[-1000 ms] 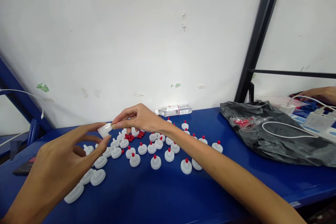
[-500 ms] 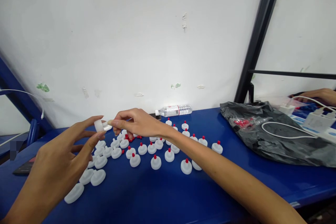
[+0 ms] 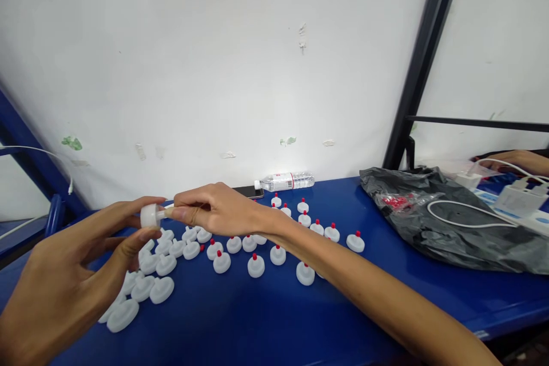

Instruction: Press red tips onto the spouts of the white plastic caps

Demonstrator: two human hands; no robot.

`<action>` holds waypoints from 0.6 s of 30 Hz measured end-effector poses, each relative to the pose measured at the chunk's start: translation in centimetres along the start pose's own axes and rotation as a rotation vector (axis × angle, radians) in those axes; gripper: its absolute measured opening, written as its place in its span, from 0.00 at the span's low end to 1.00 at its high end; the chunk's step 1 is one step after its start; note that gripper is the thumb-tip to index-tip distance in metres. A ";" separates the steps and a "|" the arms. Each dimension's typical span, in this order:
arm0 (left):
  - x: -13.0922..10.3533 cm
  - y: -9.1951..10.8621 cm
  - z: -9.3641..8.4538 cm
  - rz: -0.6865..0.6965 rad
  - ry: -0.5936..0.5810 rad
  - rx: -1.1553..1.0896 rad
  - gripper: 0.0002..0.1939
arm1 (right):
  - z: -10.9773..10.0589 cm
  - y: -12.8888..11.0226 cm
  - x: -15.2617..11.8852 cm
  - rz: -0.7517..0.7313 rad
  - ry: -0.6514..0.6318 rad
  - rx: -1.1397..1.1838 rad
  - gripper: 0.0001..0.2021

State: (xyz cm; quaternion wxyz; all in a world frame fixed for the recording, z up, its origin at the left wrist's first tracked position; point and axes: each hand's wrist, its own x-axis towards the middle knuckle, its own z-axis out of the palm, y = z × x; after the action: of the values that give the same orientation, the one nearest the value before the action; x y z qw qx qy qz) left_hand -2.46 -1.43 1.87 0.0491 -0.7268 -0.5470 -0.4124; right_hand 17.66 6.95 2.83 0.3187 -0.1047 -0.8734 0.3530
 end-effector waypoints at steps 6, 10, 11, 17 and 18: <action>-0.2 -0.2 -0.4 -0.016 0.009 -0.037 0.19 | 0.1 -0.3 0.0 -0.041 -0.017 -0.009 0.18; -0.1 -0.1 -0.6 -0.012 0.041 -0.097 0.18 | 0.2 -0.6 0.0 -0.019 -0.016 0.026 0.18; -0.1 -0.1 -0.6 -0.019 0.043 -0.104 0.18 | 0.3 -0.7 0.0 -0.008 -0.016 0.038 0.18; -0.2 0.2 -0.4 -0.038 0.052 -0.085 0.18 | 0.2 -0.9 -0.1 0.017 0.014 -0.006 0.18; -0.1 0.2 -0.4 -0.040 0.055 -0.089 0.18 | 0.2 -0.9 -0.1 0.015 0.021 -0.025 0.18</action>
State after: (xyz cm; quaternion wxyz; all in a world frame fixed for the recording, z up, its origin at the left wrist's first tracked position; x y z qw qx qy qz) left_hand -2.46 -1.83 2.11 0.0236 -0.7055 -0.5411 -0.4570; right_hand 17.63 6.16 3.32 0.3241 -0.1189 -0.8736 0.3431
